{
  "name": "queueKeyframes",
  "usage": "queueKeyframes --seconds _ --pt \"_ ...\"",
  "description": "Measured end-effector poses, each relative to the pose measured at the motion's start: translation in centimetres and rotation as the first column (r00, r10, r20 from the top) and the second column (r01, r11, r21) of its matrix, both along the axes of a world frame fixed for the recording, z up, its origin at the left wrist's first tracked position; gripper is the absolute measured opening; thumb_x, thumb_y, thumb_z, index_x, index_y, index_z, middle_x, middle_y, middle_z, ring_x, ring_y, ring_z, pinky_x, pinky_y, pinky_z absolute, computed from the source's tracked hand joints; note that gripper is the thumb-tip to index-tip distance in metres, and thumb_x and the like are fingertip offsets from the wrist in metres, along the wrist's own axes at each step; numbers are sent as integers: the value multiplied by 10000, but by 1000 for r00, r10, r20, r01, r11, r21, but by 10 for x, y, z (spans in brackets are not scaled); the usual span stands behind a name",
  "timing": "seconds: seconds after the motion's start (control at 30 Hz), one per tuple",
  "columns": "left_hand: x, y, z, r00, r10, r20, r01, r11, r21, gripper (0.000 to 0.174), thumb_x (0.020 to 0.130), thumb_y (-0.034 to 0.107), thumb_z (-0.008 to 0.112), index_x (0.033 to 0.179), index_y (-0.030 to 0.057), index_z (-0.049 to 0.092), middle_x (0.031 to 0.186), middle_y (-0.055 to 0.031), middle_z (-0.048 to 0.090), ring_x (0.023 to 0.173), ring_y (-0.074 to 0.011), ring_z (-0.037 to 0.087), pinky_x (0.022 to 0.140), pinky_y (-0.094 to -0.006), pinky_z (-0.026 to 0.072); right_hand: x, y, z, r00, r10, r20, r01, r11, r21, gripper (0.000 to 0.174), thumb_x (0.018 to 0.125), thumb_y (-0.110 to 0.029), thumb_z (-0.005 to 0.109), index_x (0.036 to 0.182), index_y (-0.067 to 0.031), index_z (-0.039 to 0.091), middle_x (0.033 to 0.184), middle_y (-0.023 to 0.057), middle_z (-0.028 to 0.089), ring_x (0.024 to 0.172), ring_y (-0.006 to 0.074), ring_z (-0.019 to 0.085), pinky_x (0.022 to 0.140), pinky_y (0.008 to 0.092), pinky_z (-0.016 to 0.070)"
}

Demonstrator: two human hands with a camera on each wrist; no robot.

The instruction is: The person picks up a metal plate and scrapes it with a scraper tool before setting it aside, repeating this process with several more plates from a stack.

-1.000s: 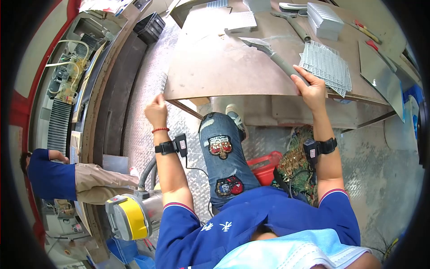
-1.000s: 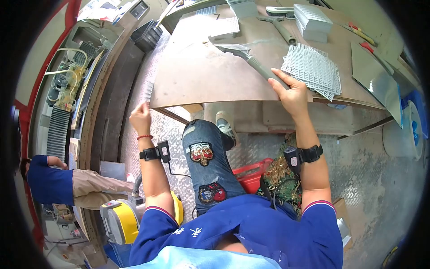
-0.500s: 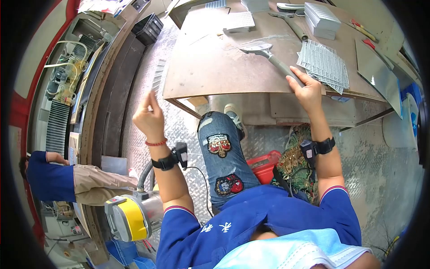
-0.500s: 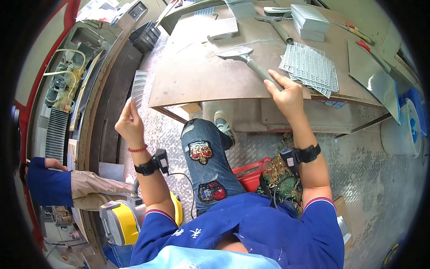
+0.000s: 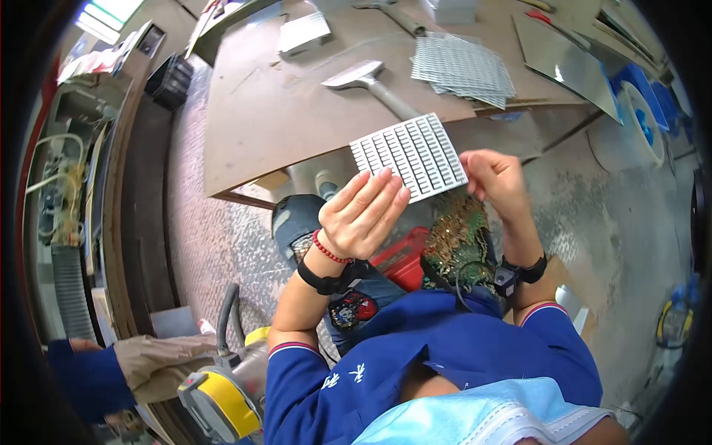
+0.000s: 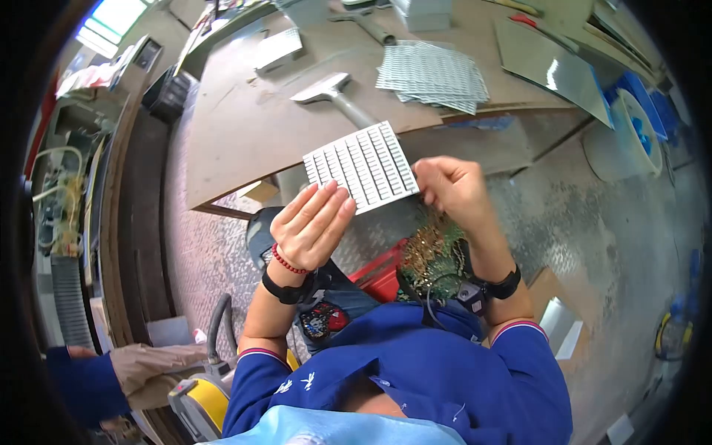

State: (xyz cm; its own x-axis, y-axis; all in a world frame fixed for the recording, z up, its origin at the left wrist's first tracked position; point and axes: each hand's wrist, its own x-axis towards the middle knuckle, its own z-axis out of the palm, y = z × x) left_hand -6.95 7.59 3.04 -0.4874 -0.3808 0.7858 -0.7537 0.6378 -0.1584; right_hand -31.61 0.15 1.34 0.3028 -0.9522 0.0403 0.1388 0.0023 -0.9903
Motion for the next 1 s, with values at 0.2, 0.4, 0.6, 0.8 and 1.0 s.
queueKeyframes --seconds 0.2,0.4,0.6,0.8,1.0 --pt "-11 -9 -19 964 -179 -197 219 954 205 491 754 197 804 1173 -3 644 1175 -190 658 1122 -310 647 983 -414 509 -12 18 -27 977 25 211 -75 970 232 220 941 -181 667 819 1 678 652 27 652 443 27 489 384 172 354" --pt "-11 -4 -35 263 474 -840 841 315 441 438 882 18 678 1275 -101 526 1107 -170 680 945 -184 686 785 -287 580 -19 28 -30 1000 3 -10 -1 983 181 246 929 -209 686 802 1 695 616 5 632 447 23 493 387 184 359" --pt "-11 -1 -37 301 644 -704 860 136 492 146 889 85 713 943 -44 672 799 -93 716 621 -119 676 517 -221 557 -28 42 -40 997 74 15 -75 982 175 269 975 -215 613 874 16 705 644 11 643 469 28 503 406 184 369" --pt "-6 -5 -51 304 685 -662 898 25 438 176 926 110 671 976 -58 681 817 -118 719 624 -135 687 529 -228 572 -41 46 -47 985 153 83 -167 961 221 251 999 -182 560 940 17 700 723 18 664 518 30 521 433 179 386" --pt "-2 -9 -74 323 673 -666 898 3 439 208 973 121 597 1022 -70 661 811 -129 712 647 -170 695 556 -264 592 -44 42 -65 982 186 -10 -177 947 269 255 1005 -200 535 1006 9 683 734 -3 649 550 27 521 488 176 416"
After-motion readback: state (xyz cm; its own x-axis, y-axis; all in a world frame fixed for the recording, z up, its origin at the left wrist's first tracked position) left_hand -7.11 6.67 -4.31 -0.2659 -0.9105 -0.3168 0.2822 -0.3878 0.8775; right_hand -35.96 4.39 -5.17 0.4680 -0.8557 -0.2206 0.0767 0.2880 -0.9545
